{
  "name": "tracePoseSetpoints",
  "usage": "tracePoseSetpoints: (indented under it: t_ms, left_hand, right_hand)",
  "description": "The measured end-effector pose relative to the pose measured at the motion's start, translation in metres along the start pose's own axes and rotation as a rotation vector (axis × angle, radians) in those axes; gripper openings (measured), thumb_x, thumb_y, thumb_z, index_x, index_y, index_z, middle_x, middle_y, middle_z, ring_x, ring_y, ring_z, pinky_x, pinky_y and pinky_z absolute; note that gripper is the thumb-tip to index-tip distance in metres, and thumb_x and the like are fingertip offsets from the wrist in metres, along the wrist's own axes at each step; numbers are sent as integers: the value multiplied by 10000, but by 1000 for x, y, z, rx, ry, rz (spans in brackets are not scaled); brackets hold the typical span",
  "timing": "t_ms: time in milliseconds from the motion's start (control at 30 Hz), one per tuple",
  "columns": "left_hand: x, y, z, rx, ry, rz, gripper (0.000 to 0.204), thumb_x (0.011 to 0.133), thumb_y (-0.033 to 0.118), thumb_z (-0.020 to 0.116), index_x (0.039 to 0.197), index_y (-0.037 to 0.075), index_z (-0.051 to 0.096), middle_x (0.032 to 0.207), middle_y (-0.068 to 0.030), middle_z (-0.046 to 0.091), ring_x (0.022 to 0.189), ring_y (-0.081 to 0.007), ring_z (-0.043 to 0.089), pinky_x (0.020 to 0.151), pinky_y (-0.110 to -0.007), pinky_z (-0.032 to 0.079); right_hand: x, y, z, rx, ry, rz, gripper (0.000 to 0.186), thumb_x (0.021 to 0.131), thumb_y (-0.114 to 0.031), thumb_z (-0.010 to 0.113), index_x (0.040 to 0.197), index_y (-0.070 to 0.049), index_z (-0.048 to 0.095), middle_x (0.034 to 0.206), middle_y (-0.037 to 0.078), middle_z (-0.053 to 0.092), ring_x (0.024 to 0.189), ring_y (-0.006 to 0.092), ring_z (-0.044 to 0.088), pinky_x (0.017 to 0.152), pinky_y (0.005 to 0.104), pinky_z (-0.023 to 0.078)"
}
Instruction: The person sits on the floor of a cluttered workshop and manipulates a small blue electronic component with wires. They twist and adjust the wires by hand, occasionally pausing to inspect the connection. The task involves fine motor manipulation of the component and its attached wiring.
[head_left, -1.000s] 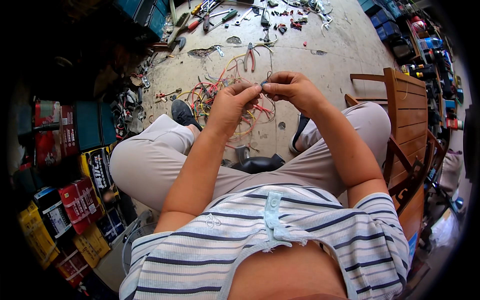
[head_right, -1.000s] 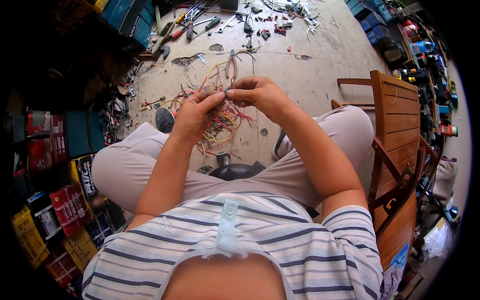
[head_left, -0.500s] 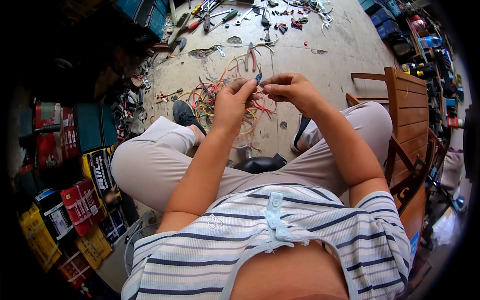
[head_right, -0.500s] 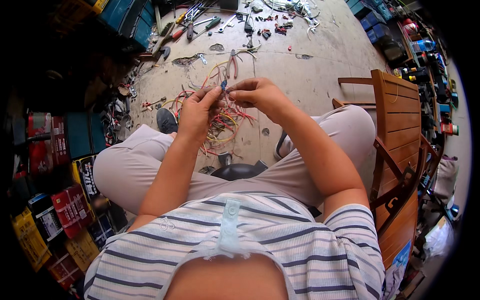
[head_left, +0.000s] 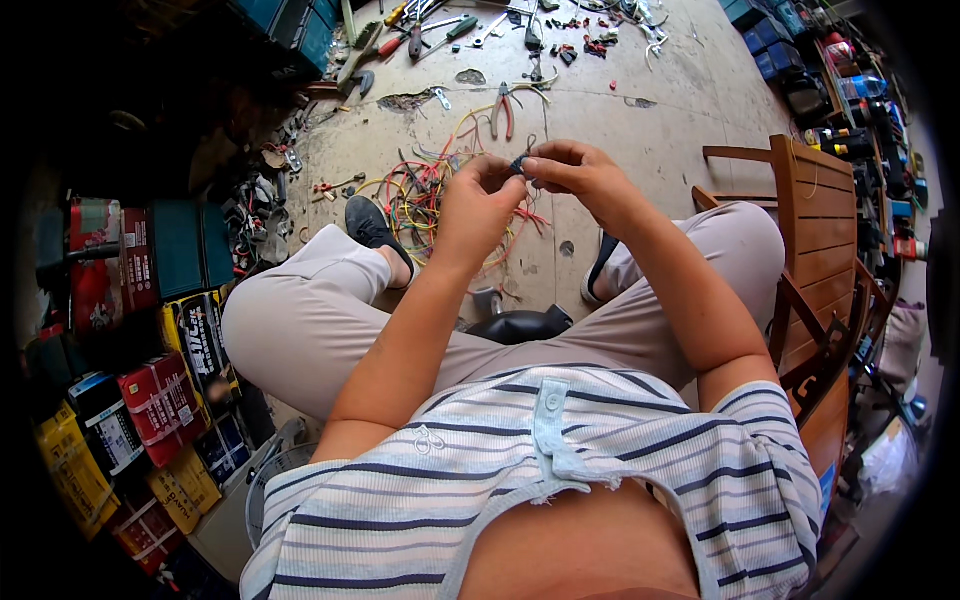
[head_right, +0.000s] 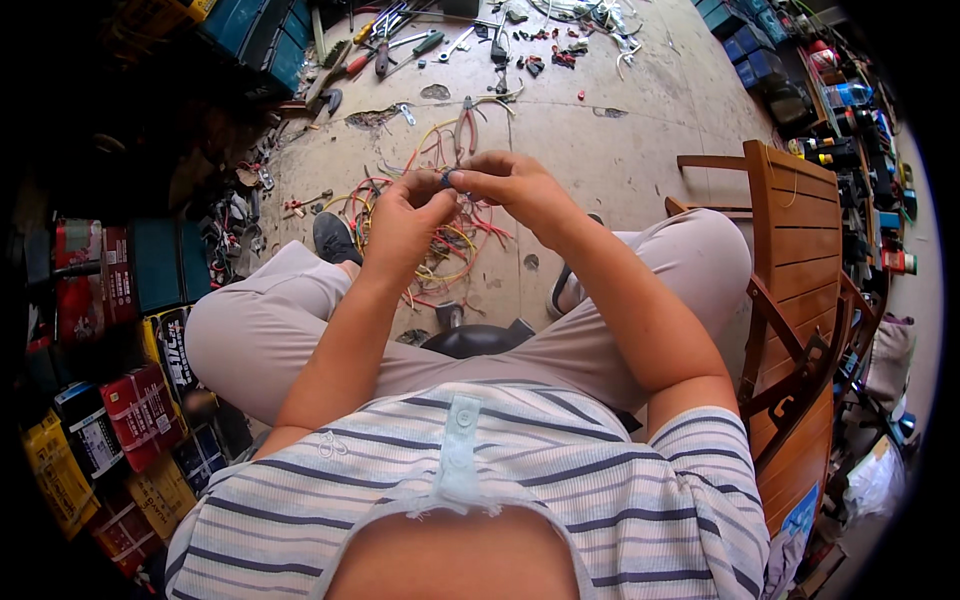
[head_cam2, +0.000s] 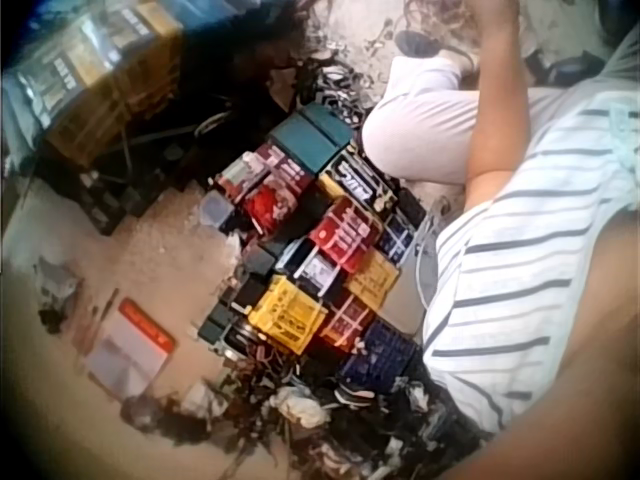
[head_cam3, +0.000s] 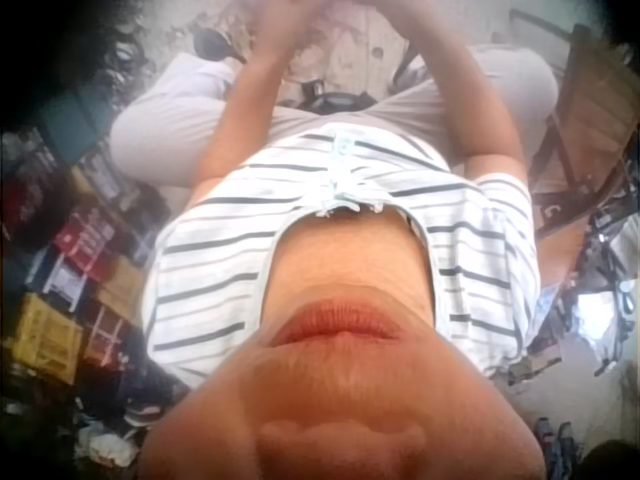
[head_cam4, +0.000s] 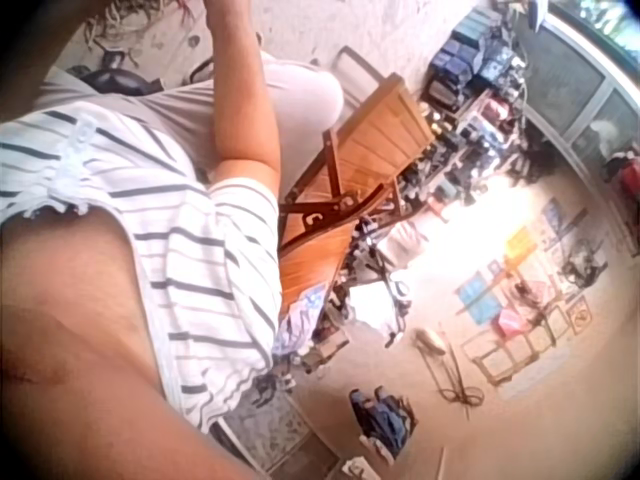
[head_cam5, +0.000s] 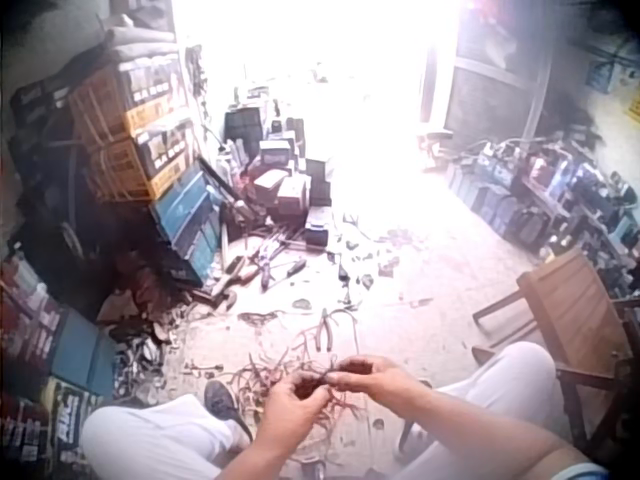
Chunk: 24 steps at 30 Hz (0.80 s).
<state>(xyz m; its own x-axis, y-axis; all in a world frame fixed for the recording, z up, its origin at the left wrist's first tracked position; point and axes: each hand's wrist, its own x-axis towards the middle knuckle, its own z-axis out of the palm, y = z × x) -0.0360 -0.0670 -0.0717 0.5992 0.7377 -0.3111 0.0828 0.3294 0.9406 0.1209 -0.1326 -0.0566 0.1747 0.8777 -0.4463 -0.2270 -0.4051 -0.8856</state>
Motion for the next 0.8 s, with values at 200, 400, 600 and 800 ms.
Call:
tracePoseSetpoints:
  t_ms: [200,400,600,800]
  left_hand:
    - [-3,2,3,-58,-88,-59,209,867,100,576,1022,-40,577,851,-67,645,741,-104,610,679,-215,486]
    - [-4,3,6,-156,-63,-124,173,890,87,534,1021,-26,548,825,-27,598,625,-58,517,566,-182,418]
    - [-2,3,4,-191,-21,-110,125,892,102,556,973,8,553,712,31,508,531,-14,381,450,-177,283]
    - [-5,6,4,-213,39,-95,114,864,108,614,925,15,589,653,54,489,497,-10,372,428,-175,267]
  right_hand:
    - [4,6,-4,31,17,20,314,822,-263,685,995,-4,651,898,42,647,794,96,567,752,234,439]
    - [5,3,-8,57,-1,103,264,876,-277,621,975,-33,648,863,10,633,769,72,564,753,222,450]
    - [7,7,-11,38,-11,86,256,890,-290,604,972,-50,640,853,-10,618,763,64,552,755,220,449]
    - [9,8,-11,24,-39,54,261,887,-301,607,962,-53,638,855,-10,617,773,63,542,748,228,438]
